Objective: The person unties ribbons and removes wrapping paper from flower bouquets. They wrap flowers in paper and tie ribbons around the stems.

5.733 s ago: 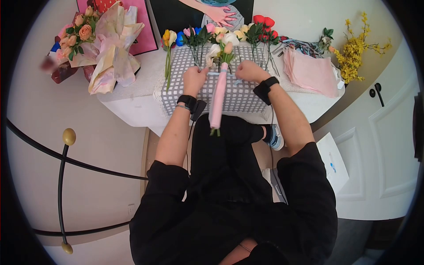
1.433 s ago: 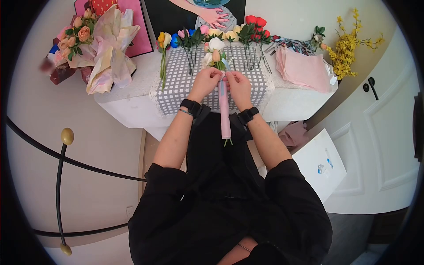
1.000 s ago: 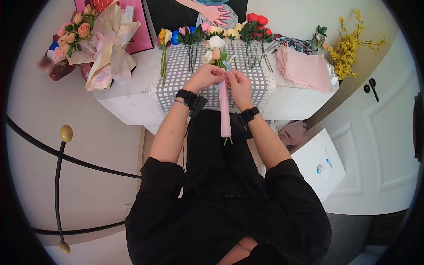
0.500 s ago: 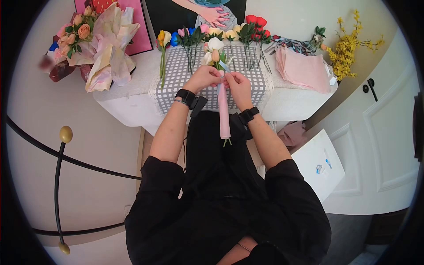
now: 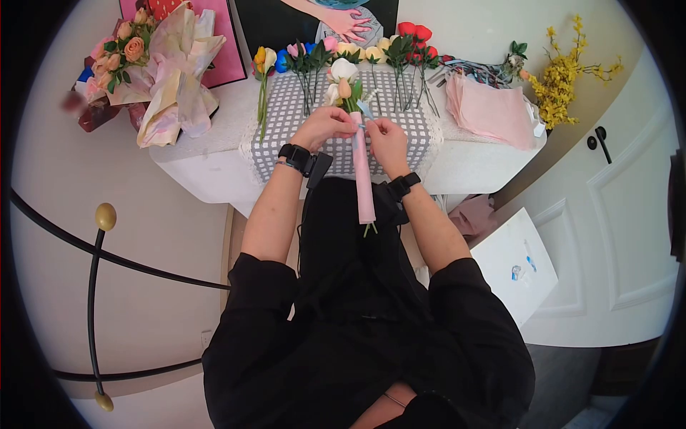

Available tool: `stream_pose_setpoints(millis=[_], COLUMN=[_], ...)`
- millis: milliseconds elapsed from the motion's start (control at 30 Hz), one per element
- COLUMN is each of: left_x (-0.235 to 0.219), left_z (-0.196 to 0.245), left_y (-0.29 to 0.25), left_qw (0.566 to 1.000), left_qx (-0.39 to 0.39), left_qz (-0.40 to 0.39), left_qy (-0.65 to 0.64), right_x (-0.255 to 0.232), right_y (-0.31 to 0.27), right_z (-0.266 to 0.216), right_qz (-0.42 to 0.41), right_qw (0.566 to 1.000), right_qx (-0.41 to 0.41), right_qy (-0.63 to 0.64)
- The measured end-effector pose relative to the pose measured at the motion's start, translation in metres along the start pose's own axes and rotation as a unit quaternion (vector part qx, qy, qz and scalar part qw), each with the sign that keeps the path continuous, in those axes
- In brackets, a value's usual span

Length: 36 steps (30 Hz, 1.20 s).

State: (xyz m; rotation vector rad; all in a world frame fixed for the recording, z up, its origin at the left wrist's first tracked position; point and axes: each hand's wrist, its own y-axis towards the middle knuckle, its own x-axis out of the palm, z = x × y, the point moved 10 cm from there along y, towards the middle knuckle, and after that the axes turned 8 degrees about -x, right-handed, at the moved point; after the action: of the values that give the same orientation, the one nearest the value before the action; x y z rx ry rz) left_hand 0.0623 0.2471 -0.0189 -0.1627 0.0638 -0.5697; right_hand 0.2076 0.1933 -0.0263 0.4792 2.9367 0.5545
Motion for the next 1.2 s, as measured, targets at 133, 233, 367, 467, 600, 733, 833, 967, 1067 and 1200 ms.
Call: stream_pose_setpoints(millis=[133, 233, 367, 467, 600, 733, 833, 967, 1067, 1200], left_x=[-0.001, -0.001, -0.001, -0.003, -0.002, 0.0, -0.002, -0.002, -0.002, 0.006], left_z=[0.0, 0.0, 0.0, -0.001, 0.002, 0.008, 0.015, 0.017, 0.019, 0.027], left_y=[-0.002, -0.003, -0.006, -0.005, -0.005, -0.007, -0.003, -0.006, -0.004, -0.005], left_qw=[1.0, 1.0, 0.998, 0.997, 0.996, 0.988, 0.971, 0.972, 0.966, 0.958], left_qx=[-0.015, -0.029, -0.053, -0.059, -0.024, 0.02, 0.071, 0.068, 0.106, 0.163], left_qz=[-0.006, 0.009, 0.033, 0.053, 0.073, 0.092, 0.121, 0.132, 0.135, 0.122], left_qy=[-0.004, 0.007, 0.017, -0.005, 0.051, 0.119, 0.193, 0.18, 0.195, 0.2], right_x=[0.002, 0.002, -0.001, -0.002, 0.003, 0.006, 0.006, 0.008, 0.006, 0.007], right_y=[0.0, -0.002, -0.002, -0.005, -0.007, -0.009, -0.008, -0.002, 0.0, 0.002], right_z=[0.003, 0.003, 0.002, 0.004, 0.008, 0.007, 0.009, 0.009, 0.007, 0.001], right_qz=[-0.006, -0.004, 0.009, 0.009, -0.005, 0.007, 0.025, 0.028, 0.034, 0.025], right_qw=[0.999, 1.0, 0.999, 1.0, 1.0, 0.999, 0.998, 0.997, 0.998, 0.998], right_qx=[-0.024, -0.01, -0.032, -0.016, 0.001, 0.005, -0.008, -0.058, -0.035, -0.047], right_qy=[-0.024, -0.007, -0.039, -0.017, 0.012, 0.047, 0.05, 0.028, 0.026, 0.018])
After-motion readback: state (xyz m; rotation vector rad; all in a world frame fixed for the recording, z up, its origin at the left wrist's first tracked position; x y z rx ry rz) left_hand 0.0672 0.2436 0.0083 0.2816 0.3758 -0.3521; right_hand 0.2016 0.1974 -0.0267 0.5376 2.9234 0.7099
